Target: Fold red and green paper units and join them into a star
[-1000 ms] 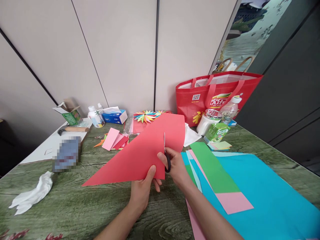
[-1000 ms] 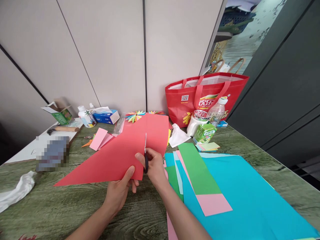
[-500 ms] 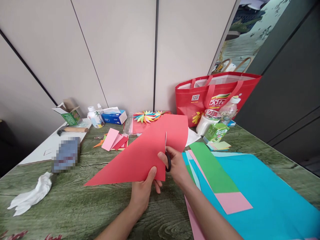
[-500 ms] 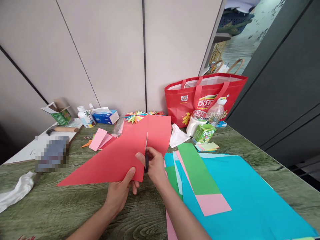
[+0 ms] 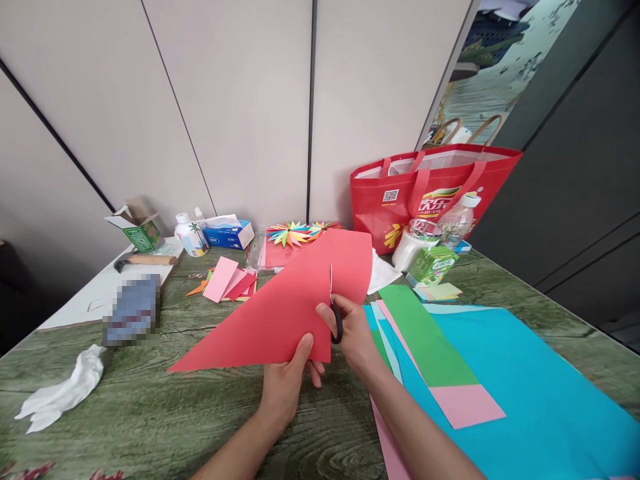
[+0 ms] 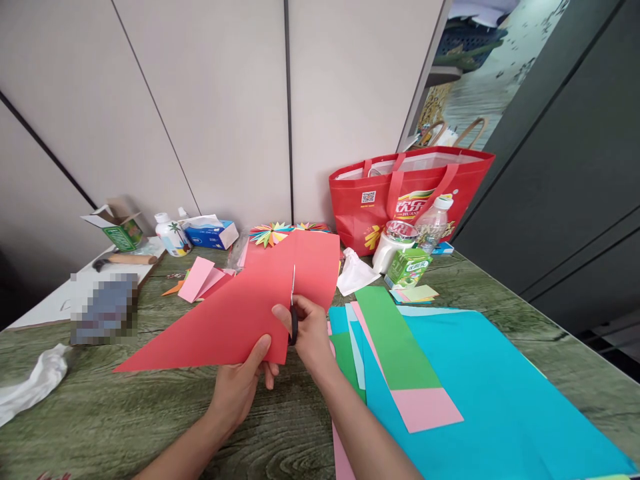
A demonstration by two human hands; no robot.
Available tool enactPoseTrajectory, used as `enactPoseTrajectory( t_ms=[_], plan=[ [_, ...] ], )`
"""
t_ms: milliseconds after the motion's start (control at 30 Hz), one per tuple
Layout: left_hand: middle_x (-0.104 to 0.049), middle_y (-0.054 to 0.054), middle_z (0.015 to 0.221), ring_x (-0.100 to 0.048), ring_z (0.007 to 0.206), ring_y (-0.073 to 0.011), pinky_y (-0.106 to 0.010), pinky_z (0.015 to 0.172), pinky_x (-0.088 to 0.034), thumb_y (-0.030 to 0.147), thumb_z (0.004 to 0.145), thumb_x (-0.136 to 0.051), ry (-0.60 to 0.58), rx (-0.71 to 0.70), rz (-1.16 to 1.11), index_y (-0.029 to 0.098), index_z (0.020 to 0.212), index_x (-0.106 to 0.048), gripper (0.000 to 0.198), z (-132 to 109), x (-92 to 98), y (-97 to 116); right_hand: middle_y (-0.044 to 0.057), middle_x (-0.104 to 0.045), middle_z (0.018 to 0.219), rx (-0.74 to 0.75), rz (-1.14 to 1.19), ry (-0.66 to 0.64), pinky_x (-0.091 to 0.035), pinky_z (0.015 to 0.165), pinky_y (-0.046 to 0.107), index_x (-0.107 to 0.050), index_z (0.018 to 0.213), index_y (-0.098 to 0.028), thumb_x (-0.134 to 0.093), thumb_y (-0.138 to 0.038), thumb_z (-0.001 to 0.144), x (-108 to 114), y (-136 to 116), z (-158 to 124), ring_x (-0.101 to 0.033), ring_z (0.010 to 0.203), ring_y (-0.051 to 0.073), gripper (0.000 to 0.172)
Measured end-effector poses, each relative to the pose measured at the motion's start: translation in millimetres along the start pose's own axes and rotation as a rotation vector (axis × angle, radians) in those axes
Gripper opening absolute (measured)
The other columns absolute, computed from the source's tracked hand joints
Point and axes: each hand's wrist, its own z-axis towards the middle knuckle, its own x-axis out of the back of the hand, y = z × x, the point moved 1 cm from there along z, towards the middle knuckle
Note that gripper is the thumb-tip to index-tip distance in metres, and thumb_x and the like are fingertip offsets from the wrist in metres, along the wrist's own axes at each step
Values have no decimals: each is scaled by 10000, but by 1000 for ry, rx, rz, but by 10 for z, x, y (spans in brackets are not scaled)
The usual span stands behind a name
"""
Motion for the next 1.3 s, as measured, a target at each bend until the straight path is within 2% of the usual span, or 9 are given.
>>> enactPoseTrajectory(
  t_ms=[333,600,1300],
  plan=[
    [-559,-6,433,-468,333,-104,-232,365,-381,409,708,-613,2,-4,21,132,544,-565,326,6,5,-3,2,-575,609,-20,-6,27,-388,455,224,-596,724,-155,-626,-458,700,-13,-25,-13,-462,517,108,305],
    [-560,-12,430,-474,336,-105,-225,346,-378,414,699,-625,-9,22,8,125,545,-583,329,-42,-28,-54,29,-660,756,-5,62,38,-457,599,275,-638,838,-171,-667,-452,668,35,-119,35,-576,652,161,330],
    [-574,-16,440,-489,335,-101,-214,347,-391,394,729,-614,-26,3,-3,115,558,-595,328,-42,-7,-98,9,-650,689,-17,69,48,-439,553,249,-658,813,-160,-675,-452,656,43,-146,25,-545,587,136,331]
  ],
)
